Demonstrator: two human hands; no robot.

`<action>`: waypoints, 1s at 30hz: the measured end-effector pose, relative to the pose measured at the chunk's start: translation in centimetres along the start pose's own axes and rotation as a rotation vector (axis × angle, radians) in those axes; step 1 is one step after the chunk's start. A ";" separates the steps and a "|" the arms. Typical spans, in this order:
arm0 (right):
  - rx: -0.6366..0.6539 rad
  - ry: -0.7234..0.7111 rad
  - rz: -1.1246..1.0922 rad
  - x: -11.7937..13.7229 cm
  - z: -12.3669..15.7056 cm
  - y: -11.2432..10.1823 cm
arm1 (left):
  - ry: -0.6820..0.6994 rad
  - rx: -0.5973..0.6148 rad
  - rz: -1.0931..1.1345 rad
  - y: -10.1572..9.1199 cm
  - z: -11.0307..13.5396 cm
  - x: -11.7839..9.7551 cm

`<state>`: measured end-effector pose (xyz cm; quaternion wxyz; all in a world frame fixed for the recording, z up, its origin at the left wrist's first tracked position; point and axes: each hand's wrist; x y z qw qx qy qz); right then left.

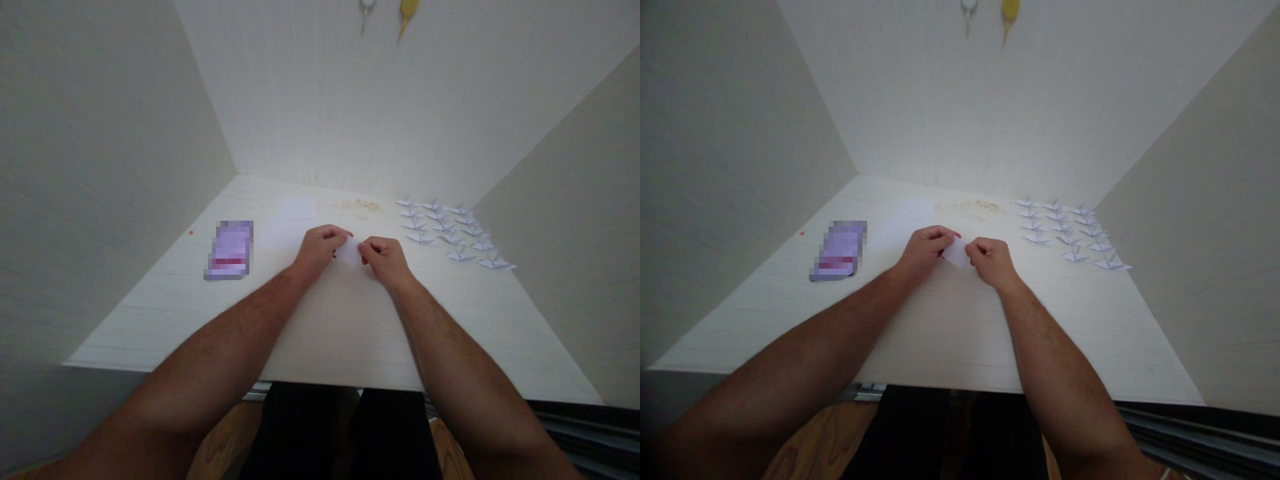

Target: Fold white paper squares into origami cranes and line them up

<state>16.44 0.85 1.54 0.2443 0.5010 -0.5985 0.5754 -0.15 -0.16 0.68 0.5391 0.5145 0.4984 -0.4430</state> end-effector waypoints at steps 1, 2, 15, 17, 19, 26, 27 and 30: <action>-0.002 0.021 -0.029 -0.1 -0.1 0.0 | 0.003 -0.017 -0.008 0.0 0.0 0.1; 0.003 0.037 -0.063 -0.2 -0.1 0.0 | 0.010 -0.042 -0.019 -0.1 -0.1 0.2; -0.012 0.201 -0.296 -0.5 -0.7 0.6 | 0.041 -0.087 0.042 -0.3 -0.2 0.3; -0.019 0.202 -0.328 -0.7 -0.8 0.6 | 0.029 -0.060 0.085 -0.4 -0.2 0.4; -0.011 0.195 -0.342 -0.9 -0.8 0.6 | 0.039 -0.048 0.100 -0.4 -0.2 0.5; 0.082 0.227 -0.498 -1.2 -0.7 0.7 | 0.033 0.014 0.269 -0.5 -0.1 0.2; 0.091 0.230 -0.526 -1.3 -0.7 0.7 | 0.028 0.034 0.284 -0.5 -0.1 0.0; 0.108 0.229 -0.584 -1.4 -0.7 0.8 | 0.026 0.067 0.275 -0.5 0.1 -0.2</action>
Point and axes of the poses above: each hand's wrist, its own z-axis away from the middle knuckle, its own y-axis out of the palm, x = y × z, and after that the axes turned 3 degrees about -z, right-handed
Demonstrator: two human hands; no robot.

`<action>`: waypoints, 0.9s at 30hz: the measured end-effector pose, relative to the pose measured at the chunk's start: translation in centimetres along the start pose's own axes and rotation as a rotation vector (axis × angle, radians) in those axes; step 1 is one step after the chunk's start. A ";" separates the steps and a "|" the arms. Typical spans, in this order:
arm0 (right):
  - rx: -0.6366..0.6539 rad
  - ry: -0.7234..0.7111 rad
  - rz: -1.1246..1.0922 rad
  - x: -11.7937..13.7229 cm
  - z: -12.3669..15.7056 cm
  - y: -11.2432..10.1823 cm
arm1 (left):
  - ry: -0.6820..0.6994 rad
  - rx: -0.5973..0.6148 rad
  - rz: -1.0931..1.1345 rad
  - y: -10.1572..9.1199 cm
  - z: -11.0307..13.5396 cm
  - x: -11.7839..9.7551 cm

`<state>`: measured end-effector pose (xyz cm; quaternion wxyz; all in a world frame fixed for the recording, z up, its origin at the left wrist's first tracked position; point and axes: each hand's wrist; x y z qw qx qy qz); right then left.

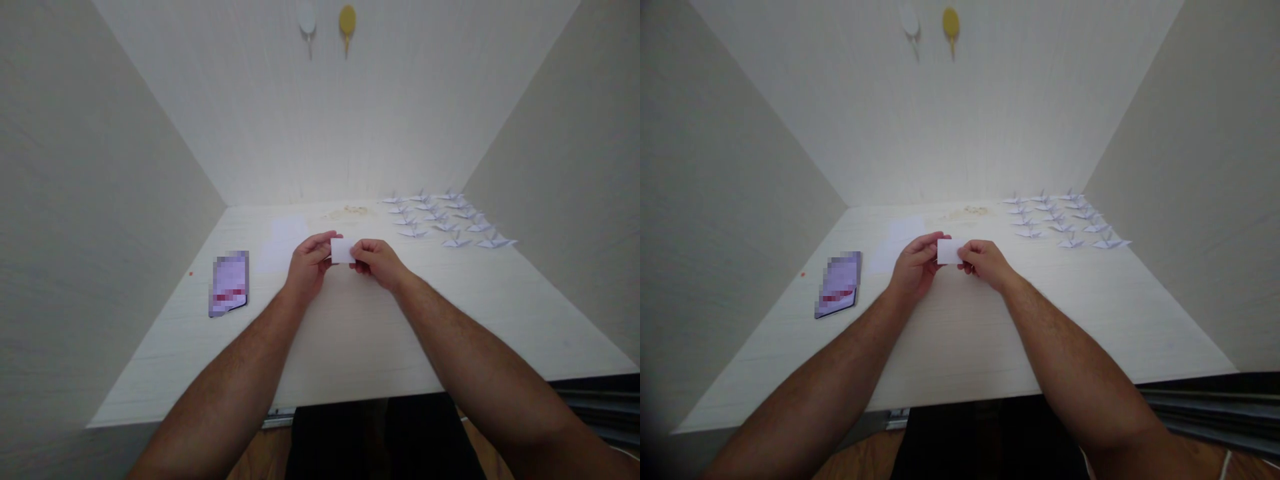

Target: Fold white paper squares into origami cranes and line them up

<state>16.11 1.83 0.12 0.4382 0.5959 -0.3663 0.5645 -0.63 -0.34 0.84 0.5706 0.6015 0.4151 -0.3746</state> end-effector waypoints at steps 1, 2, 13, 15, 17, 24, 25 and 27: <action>0.006 0.003 -0.013 0.0 0.0 0.0 | 0.002 0.008 -0.005 0.0 0.1 0.0; 0.011 0.005 -0.025 0.0 0.0 0.0 | 0.004 0.017 -0.005 0.0 0.1 -0.1; 0.084 0.044 -0.053 -0.1 0.0 -0.1 | 0.026 -0.079 0.009 0.2 -0.3 0.3; 0.049 0.018 0.047 -0.1 -0.1 -0.1 | 0.035 -0.140 -0.062 0.1 -0.5 0.5; -0.049 -0.093 0.174 -0.1 -0.1 0.0 | 0.053 -0.181 -0.127 -0.1 -0.7 0.8; -0.045 -0.621 0.599 0.1 0.5 0.3 | 0.131 -0.216 -0.378 -0.7 -0.9 1.0; -0.056 -0.643 0.623 0.1 0.5 0.4 | 0.143 -0.210 -0.428 -0.7 -0.8 0.9; -0.102 -0.650 0.650 0.0 0.4 0.4 | 0.161 -0.201 -0.536 -0.6 -0.7 0.5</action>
Point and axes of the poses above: each hand's wrist, its own z-axis away from the middle knuckle, its own y-axis out of the palm, x = y × z, and after that the axes turned 3 degrees about -z, right-handed
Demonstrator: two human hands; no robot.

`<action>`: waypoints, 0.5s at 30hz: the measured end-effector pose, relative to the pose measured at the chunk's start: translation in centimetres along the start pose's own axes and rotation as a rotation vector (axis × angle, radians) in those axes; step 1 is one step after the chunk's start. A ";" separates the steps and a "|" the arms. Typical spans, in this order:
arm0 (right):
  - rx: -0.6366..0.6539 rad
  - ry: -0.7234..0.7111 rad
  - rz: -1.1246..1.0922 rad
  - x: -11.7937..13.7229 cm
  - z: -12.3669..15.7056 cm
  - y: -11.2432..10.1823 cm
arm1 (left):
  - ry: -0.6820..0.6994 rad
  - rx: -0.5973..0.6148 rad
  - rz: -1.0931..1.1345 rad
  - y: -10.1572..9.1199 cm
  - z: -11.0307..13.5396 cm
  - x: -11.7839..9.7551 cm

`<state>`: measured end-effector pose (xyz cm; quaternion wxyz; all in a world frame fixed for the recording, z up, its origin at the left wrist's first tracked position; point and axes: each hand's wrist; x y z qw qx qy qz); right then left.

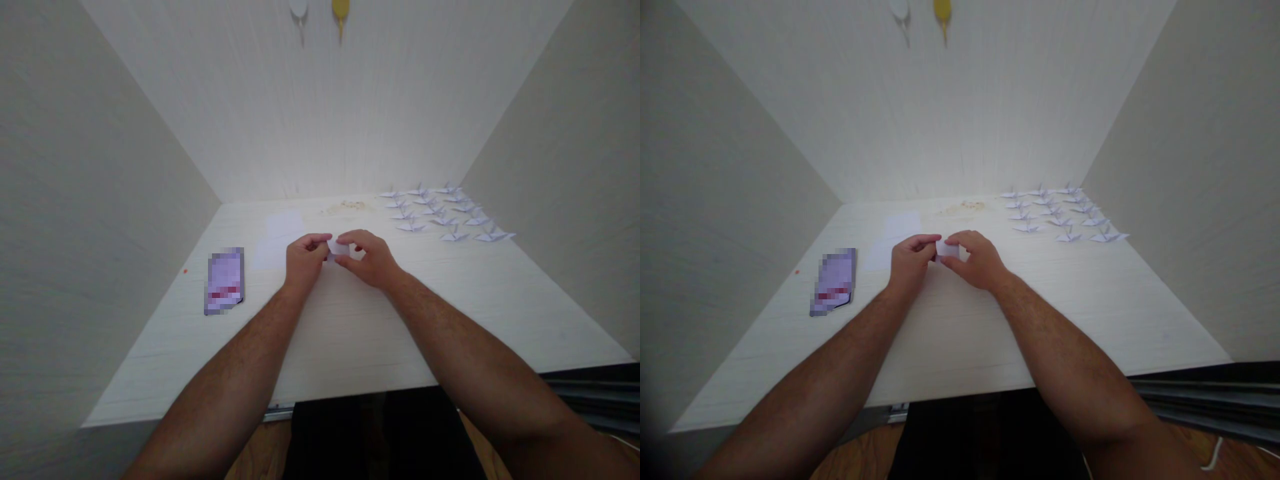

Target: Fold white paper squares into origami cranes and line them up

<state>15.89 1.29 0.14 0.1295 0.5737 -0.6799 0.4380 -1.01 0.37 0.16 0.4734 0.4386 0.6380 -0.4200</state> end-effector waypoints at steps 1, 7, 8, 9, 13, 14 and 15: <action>-0.018 0.015 0.021 0.0 0.0 0.0 | 0.011 0.005 -0.047 0.0 0.1 -0.1; -0.005 0.116 0.182 0.1 -0.3 -0.6 | 0.075 0.093 -0.168 0.0 0.4 -0.3; -0.012 0.145 0.185 0.2 -0.3 -0.6 | 0.079 0.112 -0.157 0.0 0.4 -0.2; -0.025 0.176 0.174 0.2 -0.4 -0.7 | 0.071 0.133 -0.138 0.0 0.4 -0.2; -0.021 0.293 0.032 0.2 -0.5 -0.5 | -0.041 0.192 -0.070 0.0 0.4 -0.1; -0.012 0.318 -0.006 0.2 -0.6 -0.5 | -0.066 0.191 -0.062 0.0 0.3 -0.1; -0.005 0.343 -0.044 0.2 -0.6 -0.5 | -0.083 0.185 -0.054 0.0 0.3 -0.1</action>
Point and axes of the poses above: each hand's wrist, its own z-axis away from the middle knuckle, its own y-axis out of the palm, x = y × z, and after that the axes turned 3 degrees about -z, right-handed
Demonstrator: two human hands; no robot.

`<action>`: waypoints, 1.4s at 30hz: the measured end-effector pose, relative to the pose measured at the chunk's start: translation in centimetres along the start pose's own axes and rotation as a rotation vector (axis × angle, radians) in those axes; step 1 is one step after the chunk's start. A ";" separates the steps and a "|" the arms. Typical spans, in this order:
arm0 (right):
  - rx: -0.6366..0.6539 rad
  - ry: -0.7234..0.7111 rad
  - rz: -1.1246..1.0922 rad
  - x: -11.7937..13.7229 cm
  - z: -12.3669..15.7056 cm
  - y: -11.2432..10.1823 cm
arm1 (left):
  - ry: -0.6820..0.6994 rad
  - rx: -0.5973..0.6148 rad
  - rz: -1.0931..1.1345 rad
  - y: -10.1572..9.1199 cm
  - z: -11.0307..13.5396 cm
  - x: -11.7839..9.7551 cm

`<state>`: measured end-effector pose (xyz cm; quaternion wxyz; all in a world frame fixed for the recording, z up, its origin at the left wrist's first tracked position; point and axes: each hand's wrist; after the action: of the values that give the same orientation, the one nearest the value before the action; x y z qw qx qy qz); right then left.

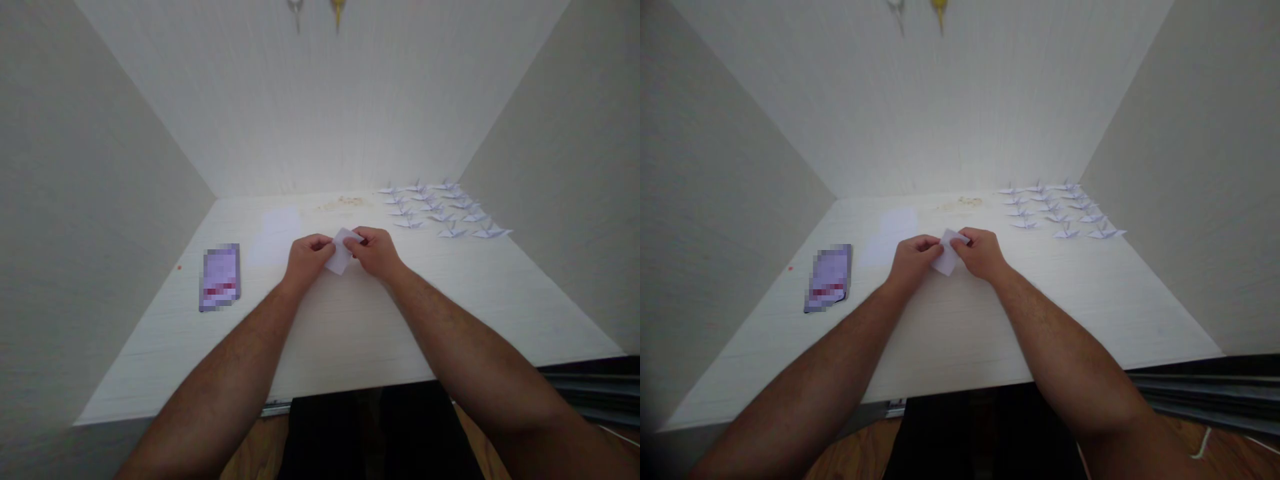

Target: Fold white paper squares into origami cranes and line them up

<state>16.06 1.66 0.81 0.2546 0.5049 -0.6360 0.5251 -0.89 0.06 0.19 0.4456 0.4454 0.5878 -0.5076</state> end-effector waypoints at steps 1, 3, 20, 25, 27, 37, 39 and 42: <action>0.010 0.025 -0.037 0.0 0.0 0.0 | -0.011 -0.006 0.015 0.0 0.0 0.0; 0.014 0.068 -0.102 0.1 -0.1 0.0 | -0.021 -0.016 0.053 0.0 -0.1 0.1; 0.075 0.179 -0.280 0.1 -0.2 -0.3 | 0.000 0.021 -0.032 -0.6 0.3 -0.3; 0.088 0.163 -0.280 0.1 -0.2 -0.2 | -0.019 0.003 -0.009 -0.5 0.2 -0.4; 0.094 0.161 -0.268 0.1 -0.2 -0.2 | -0.024 0.001 -0.010 -0.5 0.2 -0.5; 0.200 0.035 -0.055 0.5 0.1 -0.7 | -0.013 0.028 -0.113 -0.8 0.0 -0.5; 0.214 0.048 -0.147 0.5 0.2 -0.5 | -0.031 0.019 -0.090 -0.8 -0.1 -0.3; 0.195 0.084 -0.325 0.2 0.2 -0.1 | -0.067 -0.001 -0.028 -0.8 -0.3 0.0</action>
<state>16.16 1.36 1.00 0.3122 0.6008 -0.4810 0.5568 -1.69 0.24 0.39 0.4580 0.4197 0.5789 -0.5282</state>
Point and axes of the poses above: each hand's wrist, its own z-axis away from the middle knuckle, its own y-axis out of the palm, x = y × z, and after that the axes turned 3 degrees about -z, right-handed
